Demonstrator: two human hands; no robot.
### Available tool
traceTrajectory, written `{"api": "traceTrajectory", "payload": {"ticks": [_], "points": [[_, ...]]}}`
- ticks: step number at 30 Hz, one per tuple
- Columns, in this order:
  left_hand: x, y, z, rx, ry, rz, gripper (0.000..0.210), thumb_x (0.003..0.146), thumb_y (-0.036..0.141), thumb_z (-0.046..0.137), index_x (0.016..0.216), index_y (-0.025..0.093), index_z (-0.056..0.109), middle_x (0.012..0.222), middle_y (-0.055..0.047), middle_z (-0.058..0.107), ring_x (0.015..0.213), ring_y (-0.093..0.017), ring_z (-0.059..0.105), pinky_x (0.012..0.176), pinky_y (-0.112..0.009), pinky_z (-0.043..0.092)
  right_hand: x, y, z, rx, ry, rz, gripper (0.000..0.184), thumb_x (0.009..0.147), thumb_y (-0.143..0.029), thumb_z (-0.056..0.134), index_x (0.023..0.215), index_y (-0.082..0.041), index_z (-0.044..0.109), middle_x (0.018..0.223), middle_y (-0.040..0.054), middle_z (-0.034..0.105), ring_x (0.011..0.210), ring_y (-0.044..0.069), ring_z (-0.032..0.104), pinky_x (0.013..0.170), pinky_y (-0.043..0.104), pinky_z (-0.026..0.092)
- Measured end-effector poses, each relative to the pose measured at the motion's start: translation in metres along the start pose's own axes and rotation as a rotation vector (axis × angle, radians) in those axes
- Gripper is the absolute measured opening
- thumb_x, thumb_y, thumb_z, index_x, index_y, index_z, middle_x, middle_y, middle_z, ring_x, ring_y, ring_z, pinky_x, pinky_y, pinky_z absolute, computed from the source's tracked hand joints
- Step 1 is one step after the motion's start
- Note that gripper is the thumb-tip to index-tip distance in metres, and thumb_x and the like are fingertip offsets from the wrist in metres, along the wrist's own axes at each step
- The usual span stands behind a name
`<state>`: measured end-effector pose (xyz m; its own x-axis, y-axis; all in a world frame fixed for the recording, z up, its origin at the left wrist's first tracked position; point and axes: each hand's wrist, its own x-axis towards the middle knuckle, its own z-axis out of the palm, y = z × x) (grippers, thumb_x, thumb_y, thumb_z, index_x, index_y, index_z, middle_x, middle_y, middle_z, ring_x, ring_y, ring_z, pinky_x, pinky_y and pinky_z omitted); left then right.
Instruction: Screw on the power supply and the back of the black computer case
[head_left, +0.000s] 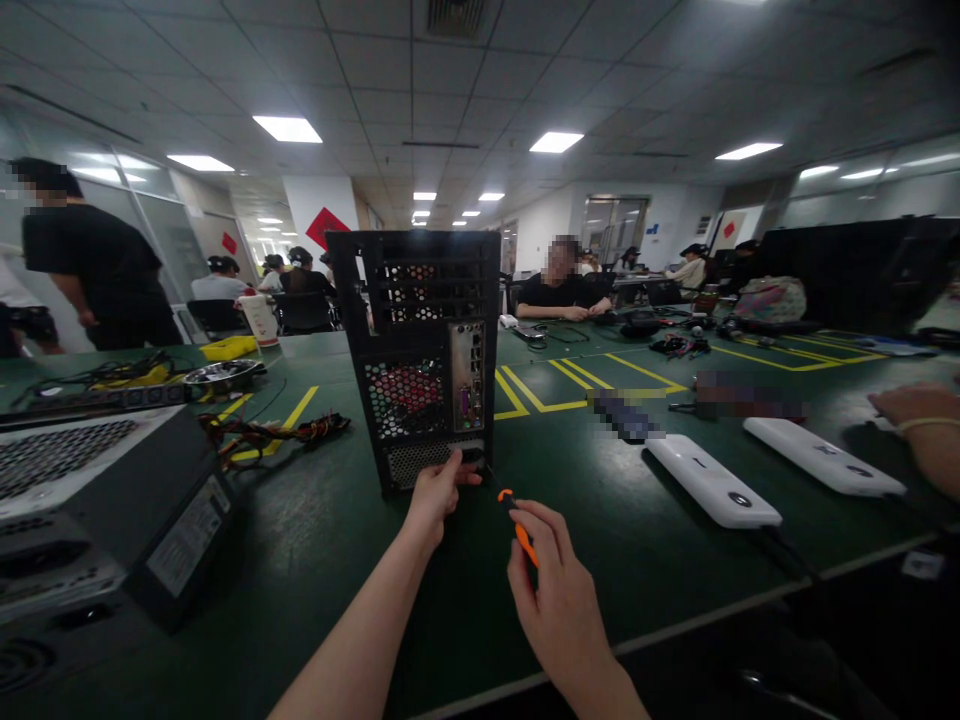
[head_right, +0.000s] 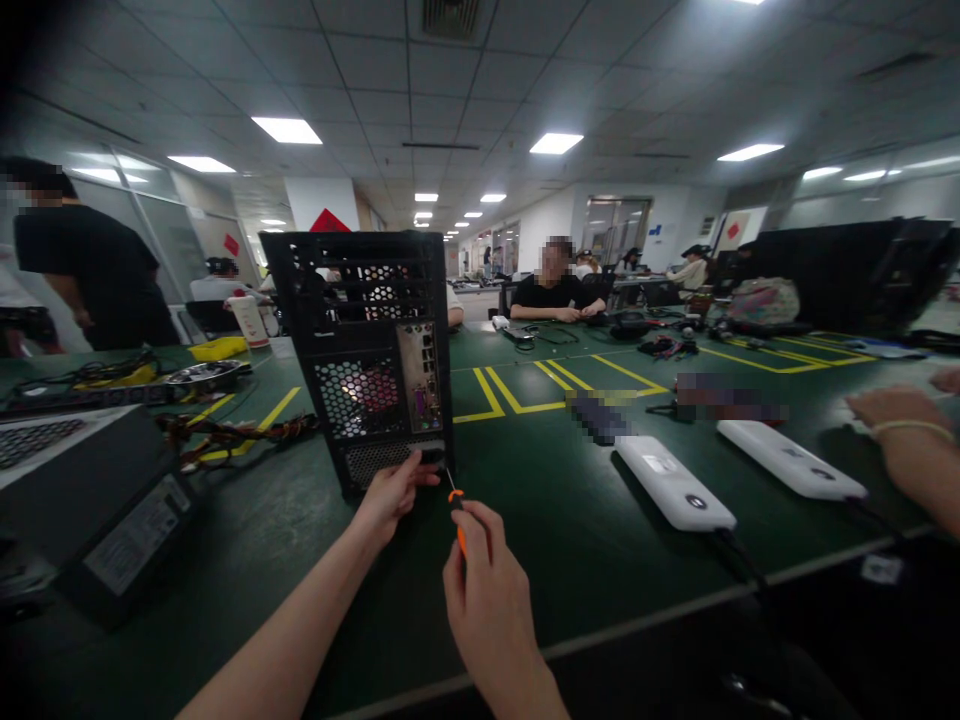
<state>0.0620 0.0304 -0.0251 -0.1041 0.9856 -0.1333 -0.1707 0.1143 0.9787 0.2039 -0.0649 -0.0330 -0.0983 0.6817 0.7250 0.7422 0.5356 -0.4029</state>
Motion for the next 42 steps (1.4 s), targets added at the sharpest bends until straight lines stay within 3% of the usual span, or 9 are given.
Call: {"api": "traceTrajectory", "payload": {"ticks": [7,13,16,21,27,37,42], "points": [[0.0018,-0.0009,-0.0008,0.001,-0.001,-0.010,0.041,0.067,0.043,0.051,0.079,0.005,0.060,0.065,-0.010,0.064,0.031,0.000,0.021,0.036,-0.021,0.008,-0.0006,0.0016,0.0006,-0.086,0.020,0.091,0.024,0.087,-0.029,0.031,0.101,-0.017,0.048,0.088,0.0078,0.056,0.067,0.016,0.062,0.055,0.026,0.051],[0.0007,-0.0009,-0.0007,-0.002,-0.011,-0.006,0.031,0.064,0.033,0.053,0.079,0.006,0.060,0.065,-0.008,0.064,0.031,0.000,0.021,0.036,-0.020,0.008,-0.0004,-0.0010,0.0006,-0.060,0.001,0.051,0.027,0.083,-0.021,0.036,0.108,-0.017,0.044,0.111,0.0133,0.047,0.089,0.020,0.058,0.066,0.031,0.052],[-0.0004,-0.0002,0.0002,-0.001,-0.004,-0.009,0.031,0.063,0.031,0.054,0.080,0.006,0.061,0.064,-0.007,0.064,0.031,0.000,0.020,0.036,-0.021,0.008,0.0002,-0.0006,0.0002,-0.048,0.002,-0.001,0.027,0.084,-0.019,0.034,0.109,-0.017,0.044,0.103,0.0114,0.052,0.085,0.018,0.060,0.065,0.029,0.052],[-0.0013,-0.0002,0.0004,0.000,0.000,-0.015,0.029,0.062,0.027,0.053,0.080,0.007,0.062,0.067,-0.007,0.064,0.032,0.000,0.020,0.037,-0.021,0.008,-0.0007,0.0003,-0.0002,-0.109,-0.005,0.065,0.024,0.087,-0.028,0.033,0.102,-0.018,0.049,0.089,0.0076,0.056,0.066,0.015,0.061,0.052,0.025,0.050],[-0.0012,-0.0010,-0.0008,0.006,-0.002,-0.006,0.026,0.062,0.023,0.050,0.080,0.007,0.062,0.067,-0.008,0.064,0.032,0.000,0.020,0.037,-0.021,0.008,-0.0015,-0.0008,0.0007,-0.091,-0.009,0.075,0.027,0.082,-0.022,0.036,0.108,-0.018,0.045,0.107,0.0115,0.050,0.074,0.017,0.061,0.058,0.029,0.052],[0.0002,-0.0022,-0.0014,-0.008,-0.029,0.000,0.025,0.063,0.021,0.049,0.080,0.007,0.060,0.068,-0.007,0.064,0.032,0.000,0.021,0.037,-0.021,0.007,-0.0021,0.0011,0.0011,-0.122,-0.028,0.108,0.026,0.088,-0.033,0.031,0.103,-0.018,0.047,0.080,0.0056,0.056,0.061,0.015,0.060,0.052,0.025,0.049],[-0.0007,-0.0011,-0.0007,-0.006,-0.015,-0.004,0.025,0.063,0.021,0.048,0.079,0.007,0.060,0.066,-0.007,0.064,0.032,0.000,0.021,0.036,-0.020,0.008,-0.0027,-0.0009,0.0013,-0.105,-0.017,0.116,0.028,0.085,-0.030,0.036,0.108,-0.017,0.043,0.104,0.0116,0.051,0.076,0.018,0.061,0.059,0.030,0.051]]}}
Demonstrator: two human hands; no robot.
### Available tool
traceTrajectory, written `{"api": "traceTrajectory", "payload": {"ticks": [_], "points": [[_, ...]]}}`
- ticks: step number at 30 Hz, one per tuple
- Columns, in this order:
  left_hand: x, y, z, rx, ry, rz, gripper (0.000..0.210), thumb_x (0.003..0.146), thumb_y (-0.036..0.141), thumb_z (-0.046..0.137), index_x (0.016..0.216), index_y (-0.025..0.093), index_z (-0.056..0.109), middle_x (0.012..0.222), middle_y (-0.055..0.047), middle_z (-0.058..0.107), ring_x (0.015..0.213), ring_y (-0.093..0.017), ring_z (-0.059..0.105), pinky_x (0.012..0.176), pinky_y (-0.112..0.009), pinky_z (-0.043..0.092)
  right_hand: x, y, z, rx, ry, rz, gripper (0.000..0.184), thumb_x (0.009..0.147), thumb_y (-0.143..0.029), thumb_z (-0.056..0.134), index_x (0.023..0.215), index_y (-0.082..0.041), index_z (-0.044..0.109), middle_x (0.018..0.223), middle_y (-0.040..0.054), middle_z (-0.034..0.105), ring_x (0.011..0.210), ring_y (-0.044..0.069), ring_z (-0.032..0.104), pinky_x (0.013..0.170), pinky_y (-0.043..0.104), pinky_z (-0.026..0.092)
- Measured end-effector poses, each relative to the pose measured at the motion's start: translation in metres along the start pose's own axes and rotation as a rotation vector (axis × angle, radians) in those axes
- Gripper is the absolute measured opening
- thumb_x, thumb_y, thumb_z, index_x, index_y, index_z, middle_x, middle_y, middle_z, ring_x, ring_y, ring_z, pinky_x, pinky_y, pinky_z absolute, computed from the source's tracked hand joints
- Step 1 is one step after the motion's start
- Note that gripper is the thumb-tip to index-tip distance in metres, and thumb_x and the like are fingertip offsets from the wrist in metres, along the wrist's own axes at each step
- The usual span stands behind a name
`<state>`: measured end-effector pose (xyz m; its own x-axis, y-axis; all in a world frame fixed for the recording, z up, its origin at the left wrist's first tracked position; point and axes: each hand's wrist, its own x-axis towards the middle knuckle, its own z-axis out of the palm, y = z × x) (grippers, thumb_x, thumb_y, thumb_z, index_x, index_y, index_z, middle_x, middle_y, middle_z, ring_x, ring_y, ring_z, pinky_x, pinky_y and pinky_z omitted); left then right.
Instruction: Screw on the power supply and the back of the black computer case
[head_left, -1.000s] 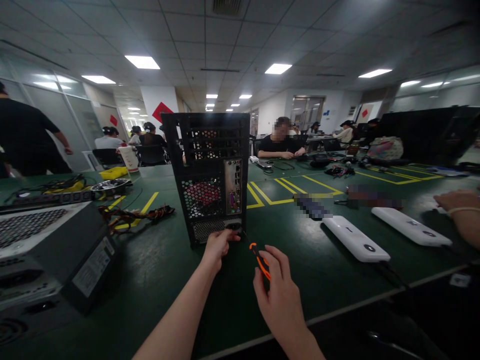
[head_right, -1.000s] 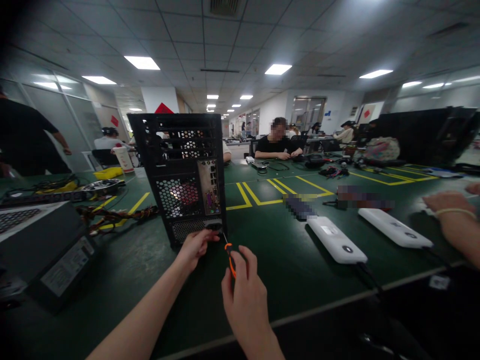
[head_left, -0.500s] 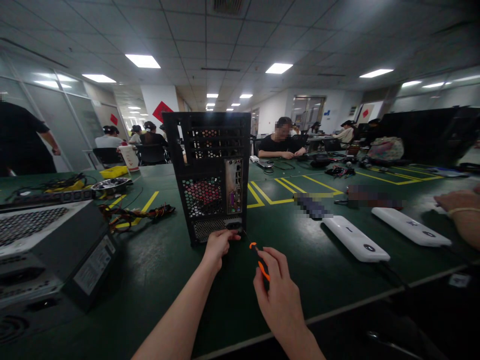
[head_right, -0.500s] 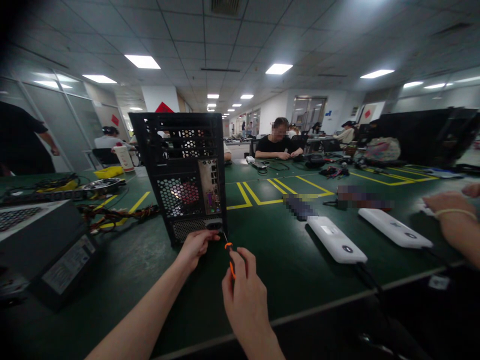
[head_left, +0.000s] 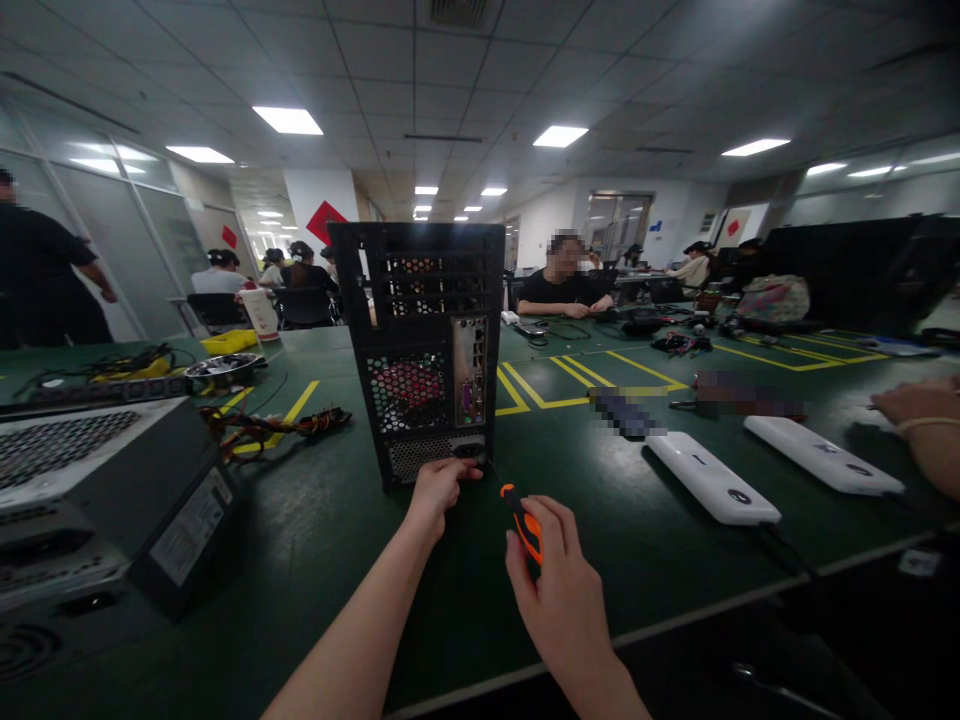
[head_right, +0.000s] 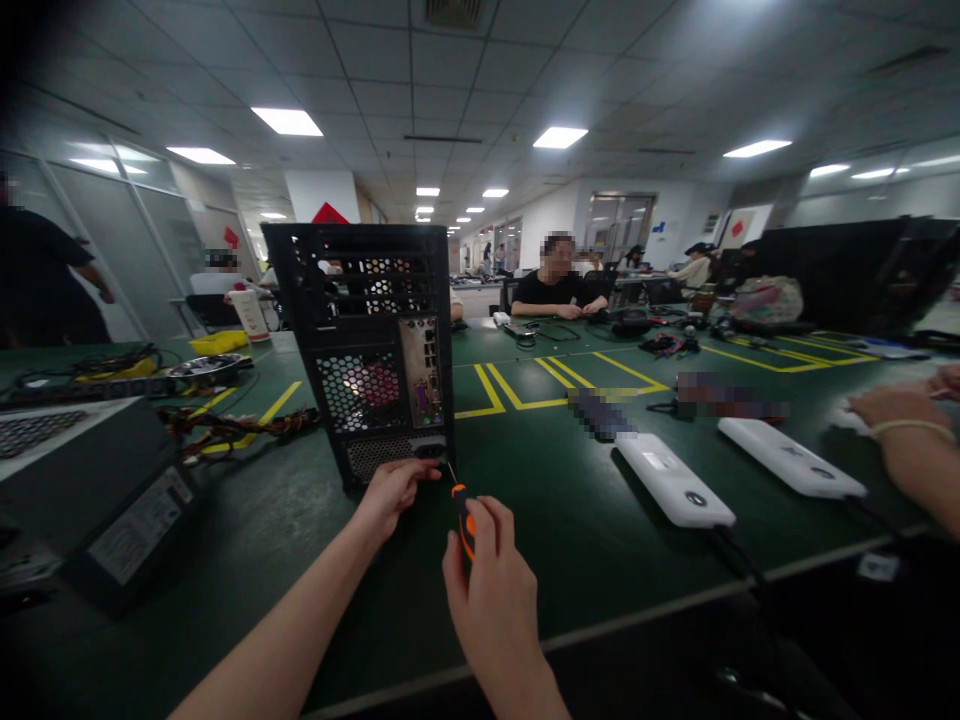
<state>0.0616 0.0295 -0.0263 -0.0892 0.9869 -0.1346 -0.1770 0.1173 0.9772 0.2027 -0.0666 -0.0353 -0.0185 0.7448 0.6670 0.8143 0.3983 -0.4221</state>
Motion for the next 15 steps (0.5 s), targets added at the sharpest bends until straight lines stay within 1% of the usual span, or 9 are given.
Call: {"api": "traceTrajectory", "payload": {"ticks": [2,4,7,12,15], "points": [[-0.0006,0.0006,0.0005,0.003,0.005,-0.008,0.025,0.063,0.021,0.048,0.080,0.007,0.061,0.066,-0.007,0.064,0.032,0.000,0.020,0.036,-0.020,0.008,0.0002,0.0001,0.0006,0.017,0.019,0.006,0.029,0.084,-0.027,0.036,0.111,-0.017,0.040,0.109,0.0131,0.048,0.080,0.019,0.060,0.060,0.031,0.052],[-0.0008,0.0008,0.0008,0.003,0.009,-0.013,0.026,0.063,0.021,0.048,0.081,0.007,0.061,0.066,-0.007,0.064,0.031,0.000,0.020,0.036,-0.020,0.008,0.0007,0.0005,0.0010,0.037,0.023,0.009,0.029,0.084,-0.026,0.034,0.111,-0.016,0.039,0.102,0.0121,0.051,0.079,0.019,0.060,0.059,0.030,0.051],[-0.0004,0.0004,0.0005,0.002,0.007,-0.009,0.026,0.063,0.020,0.048,0.081,0.006,0.060,0.066,-0.007,0.064,0.031,0.001,0.020,0.036,-0.020,0.007,0.0015,0.0010,0.0002,0.029,0.025,0.035,0.028,0.086,-0.030,0.032,0.109,-0.015,0.039,0.091,0.0097,0.055,0.072,0.019,0.061,0.055,0.029,0.050],[0.0014,-0.0011,-0.0008,0.006,-0.005,-0.008,0.025,0.063,0.020,0.049,0.081,0.006,0.060,0.066,-0.007,0.063,0.030,0.000,0.021,0.036,-0.020,0.007,0.0015,0.0012,-0.0024,-0.027,0.018,0.045,0.029,0.088,-0.037,0.030,0.104,-0.017,0.045,0.084,0.0072,0.059,0.065,0.019,0.062,0.052,0.029,0.050],[0.0020,-0.0015,-0.0009,0.002,-0.012,-0.005,0.025,0.064,0.021,0.049,0.081,0.006,0.060,0.066,-0.006,0.063,0.030,0.000,0.021,0.036,-0.020,0.007,0.0015,0.0014,-0.0021,-0.014,-0.001,0.022,0.027,0.087,-0.035,0.032,0.103,-0.018,0.046,0.088,0.0079,0.057,0.070,0.019,0.061,0.056,0.031,0.050]]}}
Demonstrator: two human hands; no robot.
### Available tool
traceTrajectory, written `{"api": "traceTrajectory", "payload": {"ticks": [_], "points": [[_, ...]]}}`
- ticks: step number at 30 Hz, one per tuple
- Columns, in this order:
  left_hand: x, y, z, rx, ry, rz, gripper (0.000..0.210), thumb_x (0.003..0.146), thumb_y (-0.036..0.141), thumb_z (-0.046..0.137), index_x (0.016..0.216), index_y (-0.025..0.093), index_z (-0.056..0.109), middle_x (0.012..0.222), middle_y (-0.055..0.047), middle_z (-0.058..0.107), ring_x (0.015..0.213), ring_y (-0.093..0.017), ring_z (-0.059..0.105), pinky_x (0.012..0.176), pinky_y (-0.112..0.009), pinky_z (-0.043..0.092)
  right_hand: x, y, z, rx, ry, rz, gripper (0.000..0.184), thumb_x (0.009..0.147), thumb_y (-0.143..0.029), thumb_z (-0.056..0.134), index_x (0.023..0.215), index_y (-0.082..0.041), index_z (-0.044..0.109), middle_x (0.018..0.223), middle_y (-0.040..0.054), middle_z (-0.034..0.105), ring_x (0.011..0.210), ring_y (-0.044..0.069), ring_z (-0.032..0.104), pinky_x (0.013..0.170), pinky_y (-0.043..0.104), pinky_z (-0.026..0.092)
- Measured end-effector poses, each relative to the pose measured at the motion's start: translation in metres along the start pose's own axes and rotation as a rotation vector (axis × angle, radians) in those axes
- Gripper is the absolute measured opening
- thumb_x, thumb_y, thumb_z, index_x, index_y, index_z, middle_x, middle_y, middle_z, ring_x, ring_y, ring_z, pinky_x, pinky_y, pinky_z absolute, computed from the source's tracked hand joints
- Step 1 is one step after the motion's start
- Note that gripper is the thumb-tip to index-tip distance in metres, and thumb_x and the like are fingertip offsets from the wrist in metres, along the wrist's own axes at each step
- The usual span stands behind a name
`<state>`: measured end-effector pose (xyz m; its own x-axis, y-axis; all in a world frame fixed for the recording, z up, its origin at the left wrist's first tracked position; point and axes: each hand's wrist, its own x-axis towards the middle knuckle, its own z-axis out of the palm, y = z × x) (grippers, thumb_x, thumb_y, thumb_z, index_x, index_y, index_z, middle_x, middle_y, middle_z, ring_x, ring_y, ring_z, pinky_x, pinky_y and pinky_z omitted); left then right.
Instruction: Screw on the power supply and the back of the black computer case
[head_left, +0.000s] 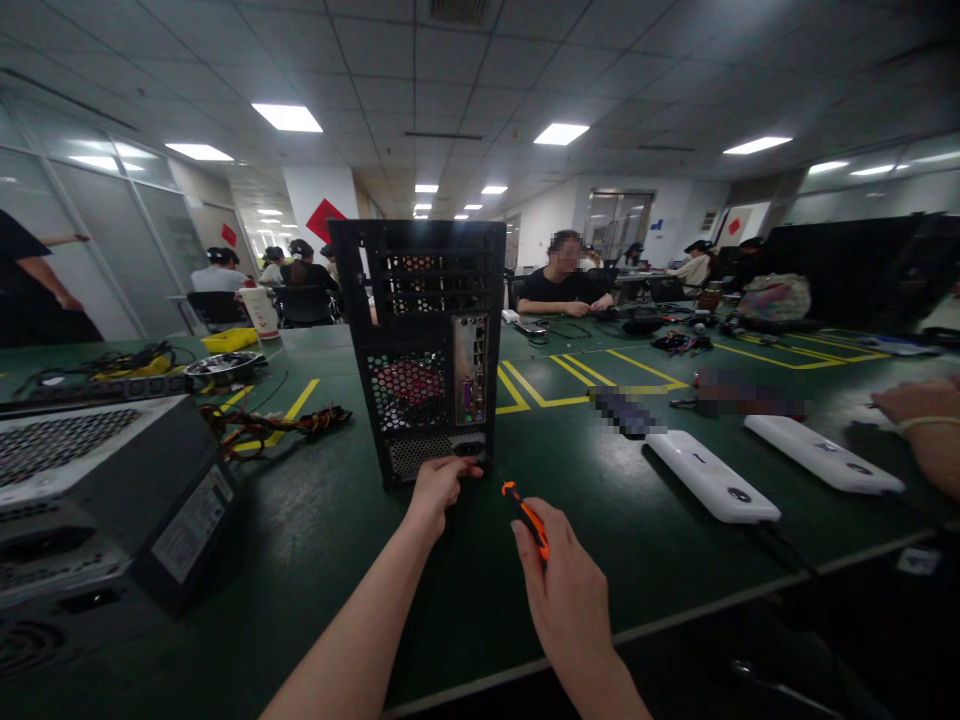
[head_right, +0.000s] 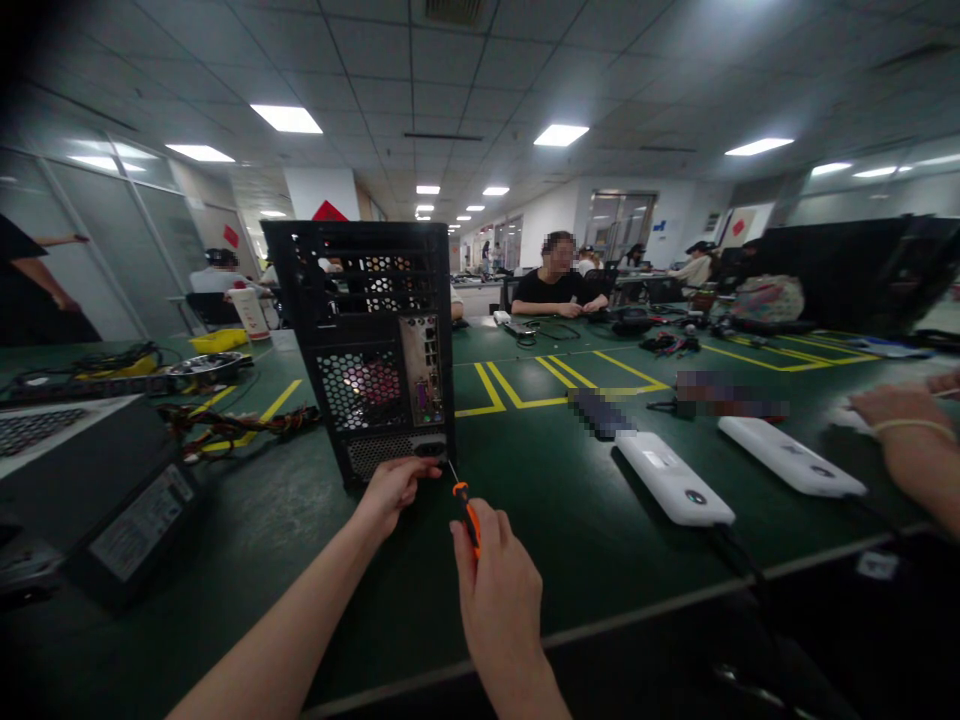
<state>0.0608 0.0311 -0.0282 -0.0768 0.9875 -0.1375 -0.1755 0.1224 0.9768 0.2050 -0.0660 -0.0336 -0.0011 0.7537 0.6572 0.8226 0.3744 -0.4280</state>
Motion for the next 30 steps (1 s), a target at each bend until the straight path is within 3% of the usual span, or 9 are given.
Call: {"api": "traceTrajectory", "payload": {"ticks": [6,9,15,23,30], "points": [[-0.0010,0.0010,0.0007,-0.008,0.013,0.000,0.023,0.064,0.018,0.047,0.080,0.006,0.060,0.064,-0.006,0.063,0.030,0.000,0.020,0.036,-0.021,0.007,0.0027,-0.0009,0.0032,0.108,0.034,-0.116,0.031,0.082,-0.022,0.039,0.112,-0.017,0.040,0.110,0.0128,0.045,0.096,0.021,0.053,0.074,0.035,0.050],[-0.0011,0.0014,0.0008,-0.007,0.014,-0.005,0.023,0.065,0.018,0.047,0.080,0.006,0.060,0.064,-0.006,0.063,0.031,0.000,0.021,0.036,-0.021,0.008,0.0042,-0.0010,0.0032,0.140,0.035,-0.148,0.029,0.083,-0.020,0.037,0.112,-0.016,0.039,0.104,0.0114,0.048,0.091,0.019,0.056,0.071,0.031,0.050],[-0.0003,0.0011,0.0004,-0.006,0.008,-0.004,0.025,0.064,0.020,0.049,0.081,0.007,0.061,0.065,-0.006,0.063,0.032,0.000,0.021,0.036,-0.021,0.008,0.0049,0.0002,0.0013,0.083,0.025,-0.074,0.024,0.087,-0.026,0.033,0.105,-0.018,0.046,0.092,0.0078,0.052,0.073,0.016,0.059,0.059,0.029,0.051],[-0.0025,0.0010,0.0010,-0.015,0.007,0.007,0.025,0.063,0.020,0.049,0.080,0.007,0.062,0.066,-0.007,0.064,0.032,0.000,0.020,0.036,-0.020,0.008,0.0045,-0.0028,0.0019,0.075,0.022,-0.146,0.024,0.083,-0.020,0.038,0.106,-0.017,0.045,0.108,0.0117,0.047,0.093,0.020,0.055,0.072,0.034,0.049],[-0.0012,0.0009,0.0000,-0.012,0.015,0.006,0.026,0.063,0.021,0.049,0.080,0.006,0.062,0.068,-0.008,0.064,0.033,0.000,0.022,0.037,-0.020,0.009,0.0038,-0.0001,0.0030,0.095,0.056,0.016,0.023,0.087,-0.030,0.032,0.103,-0.018,0.044,0.093,0.0085,0.052,0.076,0.018,0.060,0.060,0.030,0.051]]}}
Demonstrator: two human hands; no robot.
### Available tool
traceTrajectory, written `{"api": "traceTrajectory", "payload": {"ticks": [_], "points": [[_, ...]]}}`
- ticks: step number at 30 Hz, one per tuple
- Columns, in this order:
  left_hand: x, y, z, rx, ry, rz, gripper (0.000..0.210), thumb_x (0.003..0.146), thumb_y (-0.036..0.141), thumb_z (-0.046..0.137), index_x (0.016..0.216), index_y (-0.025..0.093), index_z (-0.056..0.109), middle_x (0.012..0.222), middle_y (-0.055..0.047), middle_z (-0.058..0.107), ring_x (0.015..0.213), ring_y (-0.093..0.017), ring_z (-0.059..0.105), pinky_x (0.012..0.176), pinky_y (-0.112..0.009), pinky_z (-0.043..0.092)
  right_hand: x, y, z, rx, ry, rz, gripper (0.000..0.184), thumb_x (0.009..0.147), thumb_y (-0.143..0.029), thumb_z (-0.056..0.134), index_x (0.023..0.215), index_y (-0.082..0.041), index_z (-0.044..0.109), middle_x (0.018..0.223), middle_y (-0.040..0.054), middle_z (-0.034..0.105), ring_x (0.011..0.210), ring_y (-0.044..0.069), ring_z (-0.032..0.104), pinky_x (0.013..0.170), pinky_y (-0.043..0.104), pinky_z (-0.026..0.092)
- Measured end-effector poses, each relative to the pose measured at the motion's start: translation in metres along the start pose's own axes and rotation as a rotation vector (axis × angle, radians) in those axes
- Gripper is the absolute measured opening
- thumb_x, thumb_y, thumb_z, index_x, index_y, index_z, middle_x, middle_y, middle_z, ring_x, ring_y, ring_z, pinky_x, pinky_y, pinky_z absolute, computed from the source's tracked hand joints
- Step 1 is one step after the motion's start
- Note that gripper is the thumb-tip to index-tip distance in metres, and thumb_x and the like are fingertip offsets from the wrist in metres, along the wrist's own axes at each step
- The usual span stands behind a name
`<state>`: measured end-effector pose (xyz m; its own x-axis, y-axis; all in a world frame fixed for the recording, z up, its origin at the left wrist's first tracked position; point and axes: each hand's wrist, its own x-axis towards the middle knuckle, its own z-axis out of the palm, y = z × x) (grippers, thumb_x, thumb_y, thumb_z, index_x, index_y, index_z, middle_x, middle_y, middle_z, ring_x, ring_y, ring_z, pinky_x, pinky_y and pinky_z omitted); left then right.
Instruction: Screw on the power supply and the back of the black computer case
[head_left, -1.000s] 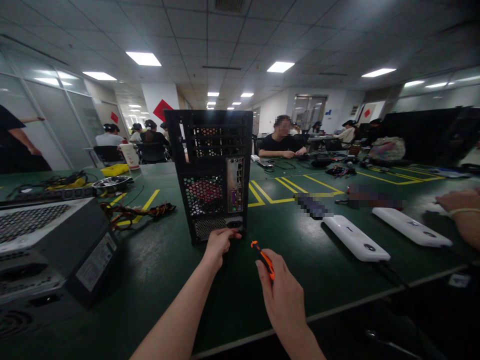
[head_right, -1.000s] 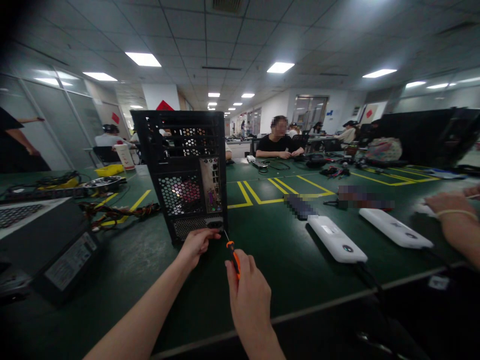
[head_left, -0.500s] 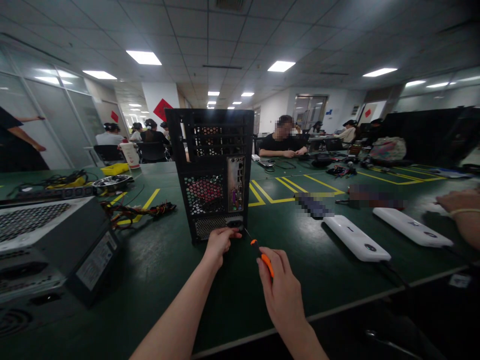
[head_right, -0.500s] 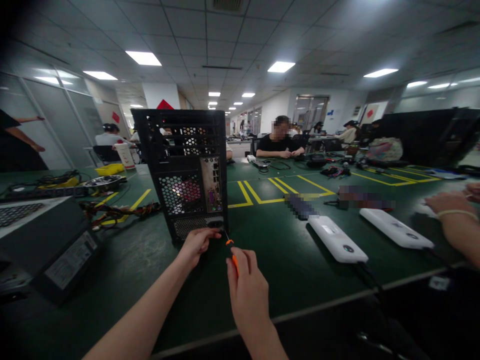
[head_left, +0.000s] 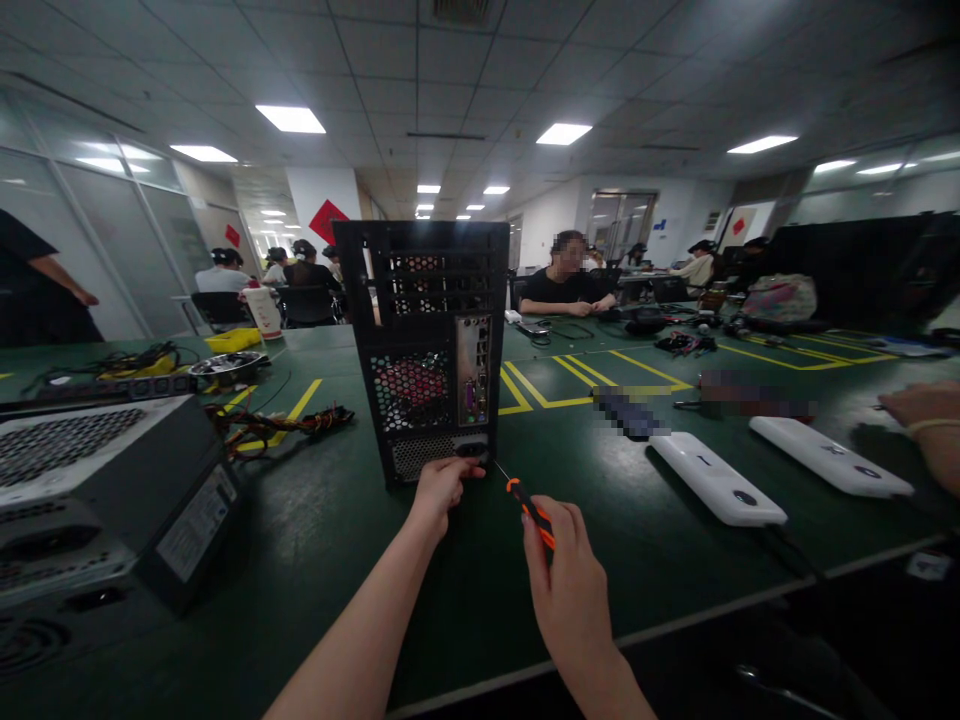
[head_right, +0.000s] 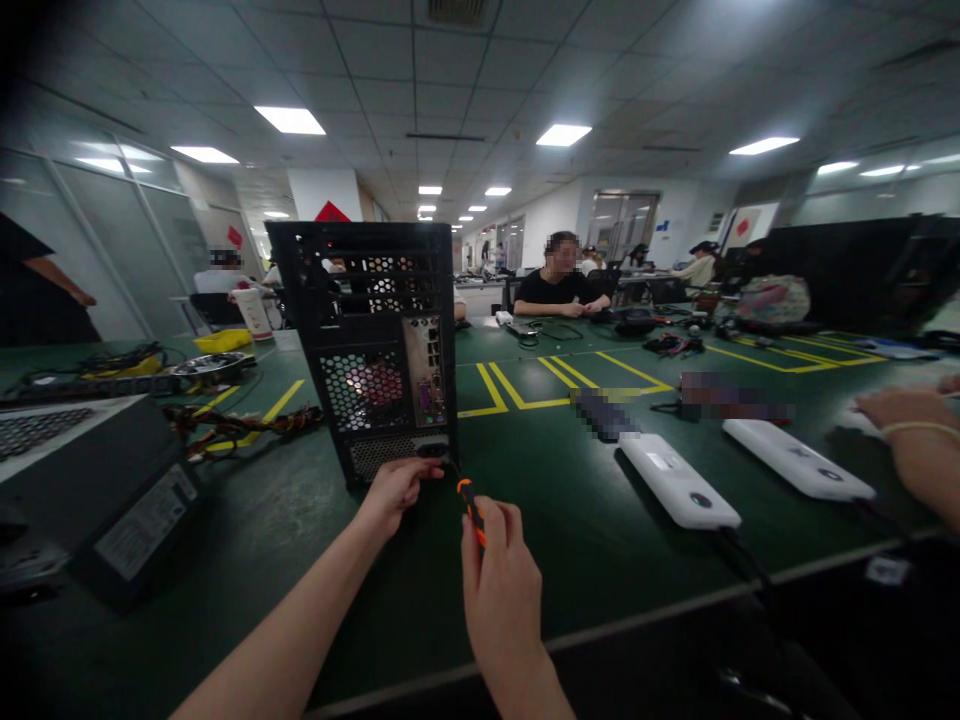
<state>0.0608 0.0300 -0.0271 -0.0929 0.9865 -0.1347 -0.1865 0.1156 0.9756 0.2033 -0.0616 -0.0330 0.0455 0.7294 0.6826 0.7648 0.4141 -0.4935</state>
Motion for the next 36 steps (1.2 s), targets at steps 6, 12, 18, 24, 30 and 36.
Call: {"api": "traceTrajectory", "payload": {"ticks": [6,12,18,24,30,36], "points": [[0.002,-0.002,0.000,-0.025,0.001,-0.021,0.026,0.062,0.023,0.051,0.080,0.007,0.062,0.067,-0.007,0.064,0.032,0.000,0.021,0.036,-0.020,0.008,0.002,0.002,-0.003,-0.010,-0.008,-0.092,0.023,0.088,-0.026,0.032,0.103,-0.019,0.048,0.101,0.0098,0.051,0.086,0.018,0.058,0.069,0.032,0.050],[0.000,0.000,0.002,-0.092,0.007,-0.044,0.024,0.061,0.022,0.053,0.078,0.007,0.061,0.067,-0.007,0.064,0.031,0.000,0.019,0.036,-0.020,0.007,0.006,-0.007,-0.004,-0.032,-0.080,-0.314,0.021,0.086,-0.022,0.036,0.096,-0.019,0.053,0.105,0.0105,0.054,0.091,0.019,0.057,0.073,0.033,0.050],[-0.001,0.001,0.002,-0.127,0.004,-0.058,0.025,0.061,0.021,0.053,0.080,0.006,0.060,0.066,-0.007,0.063,0.030,0.001,0.020,0.036,-0.020,0.007,0.016,-0.003,-0.006,-0.170,-0.033,-0.436,0.023,0.084,-0.016,0.037,0.099,-0.015,0.053,0.096,0.0099,0.060,0.081,0.019,0.058,0.068,0.033,0.049],[-0.001,0.001,0.003,-0.118,0.001,-0.040,0.025,0.061,0.022,0.052,0.080,0.006,0.060,0.066,-0.007,0.063,0.031,0.000,0.021,0.036,-0.020,0.007,0.020,0.002,-0.005,-0.213,-0.053,-0.543,0.028,0.082,-0.010,0.036,0.103,-0.014,0.054,0.097,0.0105,0.061,0.079,0.019,0.057,0.067,0.035,0.047],[-0.001,0.001,0.002,-0.113,0.002,-0.034,0.024,0.062,0.023,0.052,0.077,0.007,0.061,0.067,-0.008,0.063,0.032,0.000,0.020,0.037,-0.021,0.007,0.020,0.009,-0.006,-0.189,-0.052,-0.634,0.028,0.081,-0.008,0.037,0.103,-0.013,0.053,0.096,0.0104,0.062,0.082,0.018,0.058,0.069,0.033,0.048],[-0.001,0.001,0.001,-0.105,-0.001,-0.045,0.026,0.061,0.023,0.053,0.079,0.007,0.062,0.067,-0.008,0.064,0.033,0.000,0.020,0.037,-0.021,0.008,0.028,0.022,-0.014,-0.174,-0.111,-0.711,0.016,0.083,-0.016,0.043,0.086,-0.018,0.058,0.101,0.0098,0.062,0.072,0.014,0.060,0.060,0.025,0.049]]}}
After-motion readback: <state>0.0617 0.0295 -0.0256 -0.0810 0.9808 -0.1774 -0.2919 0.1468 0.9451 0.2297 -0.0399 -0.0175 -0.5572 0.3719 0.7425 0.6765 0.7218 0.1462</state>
